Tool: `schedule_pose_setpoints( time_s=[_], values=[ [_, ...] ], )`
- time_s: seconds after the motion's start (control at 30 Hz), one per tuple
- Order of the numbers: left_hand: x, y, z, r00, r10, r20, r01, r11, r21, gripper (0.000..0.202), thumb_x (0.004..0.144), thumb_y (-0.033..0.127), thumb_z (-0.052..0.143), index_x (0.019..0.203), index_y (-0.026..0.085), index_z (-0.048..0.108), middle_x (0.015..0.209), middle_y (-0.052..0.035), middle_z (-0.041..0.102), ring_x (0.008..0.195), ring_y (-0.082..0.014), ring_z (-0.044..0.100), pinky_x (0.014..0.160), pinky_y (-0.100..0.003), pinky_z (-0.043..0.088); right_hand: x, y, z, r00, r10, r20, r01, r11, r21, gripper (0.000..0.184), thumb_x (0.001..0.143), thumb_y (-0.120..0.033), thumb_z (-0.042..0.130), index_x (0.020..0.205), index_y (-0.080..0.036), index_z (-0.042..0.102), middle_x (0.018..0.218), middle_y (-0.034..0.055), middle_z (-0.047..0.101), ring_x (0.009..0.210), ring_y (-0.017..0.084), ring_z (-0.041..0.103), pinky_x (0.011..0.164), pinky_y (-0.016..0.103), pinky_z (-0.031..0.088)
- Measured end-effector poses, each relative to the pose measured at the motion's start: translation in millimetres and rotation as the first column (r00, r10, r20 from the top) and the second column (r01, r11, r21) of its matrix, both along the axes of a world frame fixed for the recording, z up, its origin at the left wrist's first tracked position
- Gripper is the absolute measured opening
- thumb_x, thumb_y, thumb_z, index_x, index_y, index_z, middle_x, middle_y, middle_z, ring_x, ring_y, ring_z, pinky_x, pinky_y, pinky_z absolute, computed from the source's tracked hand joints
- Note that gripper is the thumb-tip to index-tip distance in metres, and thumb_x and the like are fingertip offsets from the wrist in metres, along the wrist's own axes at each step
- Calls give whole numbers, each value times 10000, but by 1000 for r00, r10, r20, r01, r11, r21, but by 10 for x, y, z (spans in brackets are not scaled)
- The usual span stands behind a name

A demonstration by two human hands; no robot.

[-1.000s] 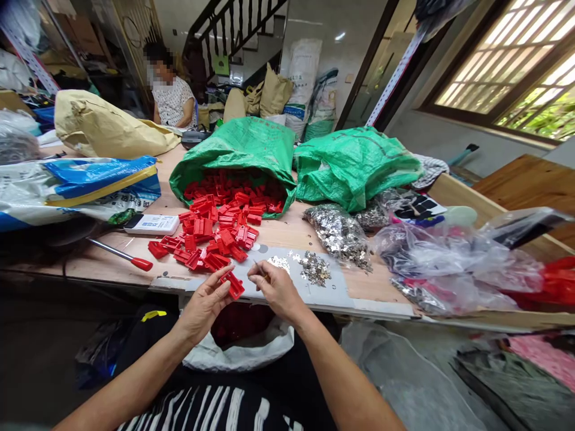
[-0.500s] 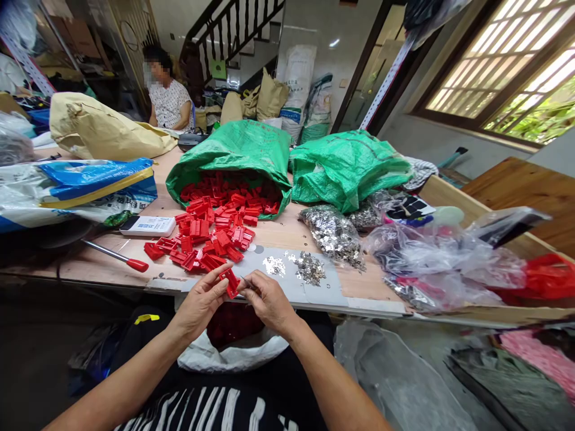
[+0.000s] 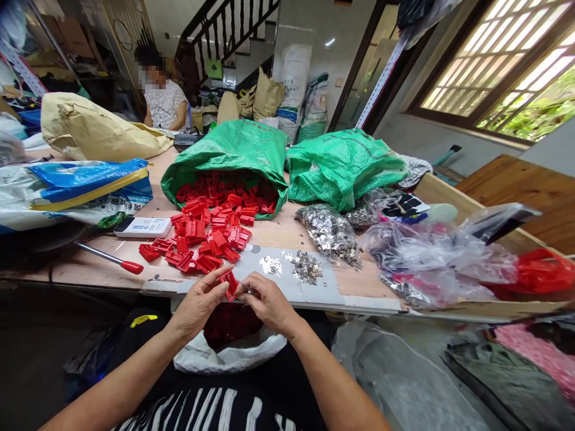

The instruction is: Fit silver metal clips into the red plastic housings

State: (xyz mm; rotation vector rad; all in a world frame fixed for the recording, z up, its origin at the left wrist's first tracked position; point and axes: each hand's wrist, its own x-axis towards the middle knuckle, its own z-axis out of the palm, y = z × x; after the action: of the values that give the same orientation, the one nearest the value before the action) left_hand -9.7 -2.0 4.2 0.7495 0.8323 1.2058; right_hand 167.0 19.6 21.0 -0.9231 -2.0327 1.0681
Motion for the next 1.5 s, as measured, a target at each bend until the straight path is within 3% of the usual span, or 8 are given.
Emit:
schedule_pose_setpoints(
  time_s=[0.2,0.33,0.4,0.5,0.6,0.7,1.1,1.5],
  values=[
    [-1,27,-94,986,8,-167,-1,999,43,439,731,286,701,1160,219,628,977,-14,691,877,-132,610,828,-240,464,66,-11,-48,994,-103,37,107,987,-123,84,853,-204,562,935,-203,544,779,-36,529,609,91,414,583,213,352],
    [-22,98,-186,946,48,-321,9,985,174,420,701,253,716,1107,209,619,1051,-26,663,891,-154,617,810,-269,487,121,-15,-72,984,-134,120,137,990,-21,169,920,-222,454,1062,-223,546,931,16,550,800,136,503,742,260,410],
    [-33,146,-246,898,93,-430,34,960,279,394,694,232,718,1073,212,610,1060,-28,654,886,-160,618,810,-282,490,143,-13,-105,974,-152,171,144,988,56,230,936,-205,409,1100,-230,569,969,43,539,909,161,513,829,294,410],
    [-35,213,-317,782,158,-602,115,914,389,338,707,217,703,1033,215,611,1010,-24,663,906,-172,617,850,-302,478,168,-8,-163,951,-177,254,154,982,111,256,915,-184,446,1120,-225,594,894,48,544,881,173,533,802,298,429],
    [-27,258,-337,667,181,-722,205,888,412,339,708,220,698,1038,229,624,1000,-22,684,926,-188,624,867,-319,471,193,-2,-199,932,-202,300,170,977,131,230,882,-173,511,1090,-214,598,871,38,596,818,163,558,757,284,434],
    [-32,285,-318,604,189,-774,255,875,412,371,696,230,708,1061,239,642,1006,-24,707,938,-200,631,871,-324,464,224,7,-213,930,-199,310,163,977,138,182,863,-161,536,1023,-205,610,886,32,637,799,150,578,743,270,436],
    [-71,332,-263,625,134,-769,305,865,399,321,696,272,710,1013,239,677,877,-15,717,781,-183,628,757,-282,465,233,46,-197,923,-89,375,35,988,148,216,844,-121,524,993,-200,658,938,59,655,873,163,601,794,283,462],
    [-64,324,-262,620,129,-774,299,873,386,302,679,225,722,978,238,681,901,-15,724,815,-189,631,770,-283,456,168,-20,-210,880,-151,451,89,984,156,188,876,-121,495,966,-200,640,928,56,619,870,161,604,776,268,474]
  ],
)
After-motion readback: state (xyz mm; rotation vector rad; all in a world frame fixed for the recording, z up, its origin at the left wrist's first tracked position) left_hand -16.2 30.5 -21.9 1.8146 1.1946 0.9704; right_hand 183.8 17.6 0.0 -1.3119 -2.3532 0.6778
